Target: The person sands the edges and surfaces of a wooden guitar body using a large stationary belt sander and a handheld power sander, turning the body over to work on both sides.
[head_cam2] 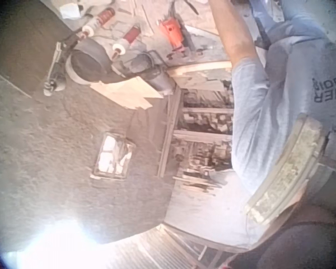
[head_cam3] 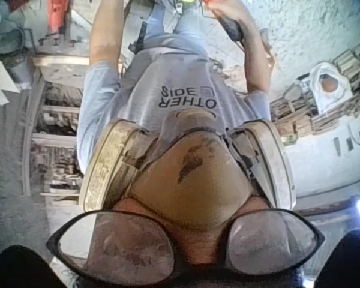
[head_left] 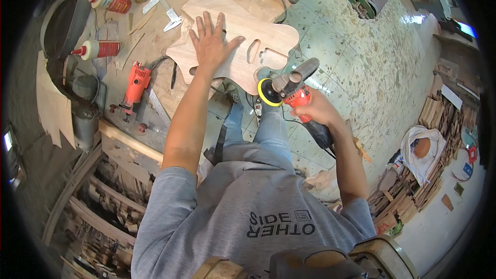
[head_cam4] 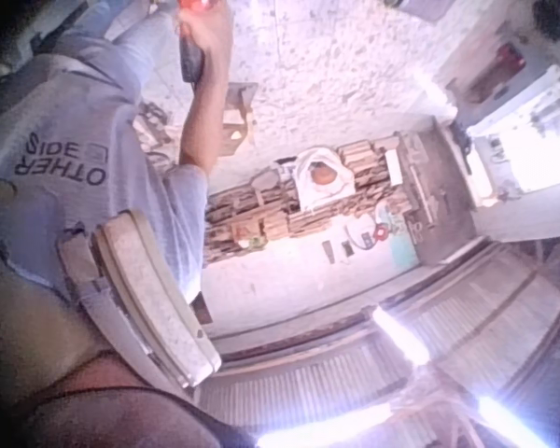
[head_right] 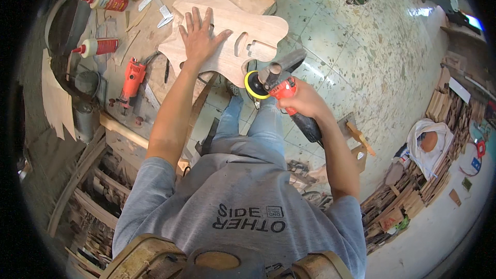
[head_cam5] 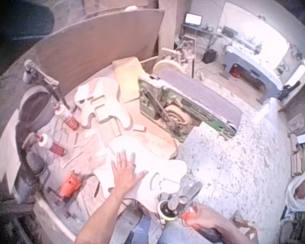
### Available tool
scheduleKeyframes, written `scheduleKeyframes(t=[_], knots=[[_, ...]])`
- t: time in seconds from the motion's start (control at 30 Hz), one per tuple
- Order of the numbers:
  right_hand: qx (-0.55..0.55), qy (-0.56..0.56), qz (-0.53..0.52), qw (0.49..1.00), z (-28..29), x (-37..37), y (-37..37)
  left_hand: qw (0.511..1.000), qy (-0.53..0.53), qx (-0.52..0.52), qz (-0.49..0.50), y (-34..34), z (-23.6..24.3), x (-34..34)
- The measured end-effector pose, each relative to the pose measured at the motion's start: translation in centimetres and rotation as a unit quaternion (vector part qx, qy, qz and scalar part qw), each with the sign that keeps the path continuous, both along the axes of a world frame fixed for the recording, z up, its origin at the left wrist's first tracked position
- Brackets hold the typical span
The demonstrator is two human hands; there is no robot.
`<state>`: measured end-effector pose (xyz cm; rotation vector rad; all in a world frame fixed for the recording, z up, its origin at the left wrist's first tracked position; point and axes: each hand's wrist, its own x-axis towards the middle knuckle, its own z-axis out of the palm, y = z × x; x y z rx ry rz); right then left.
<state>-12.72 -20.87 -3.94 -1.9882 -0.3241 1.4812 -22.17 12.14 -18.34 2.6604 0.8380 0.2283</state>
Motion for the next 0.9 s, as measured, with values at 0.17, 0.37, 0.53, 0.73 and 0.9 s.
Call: scheduleKeyframes(t=[0.17,0.37,0.53,0.73,0.9], knots=[[0.000,0.020,0.003,1.000,0.2,0.0,1.3,1.000,0.007,-0.011,-0.003,0.1,0.3,0.0],[0.032,0.017,-0.040,0.999,-0.3,-0.8,0.5,1.000,0.000,0.002,-0.005,0.1,0.2,0.0],[0.033,-0.057,-0.051,0.997,-1.3,-2.2,1.0,1.000,0.009,-0.007,-0.002,0.0,0.4,0.1],[0.031,-0.118,-0.061,0.991,-1.8,-3.3,1.4,1.000,0.003,-0.011,0.000,0.0,0.3,0.0],[-0.003,-0.083,-0.066,0.994,1.1,-3.5,3.2,1.000,0.008,-0.010,0.003,0.0,0.2,0.0]])
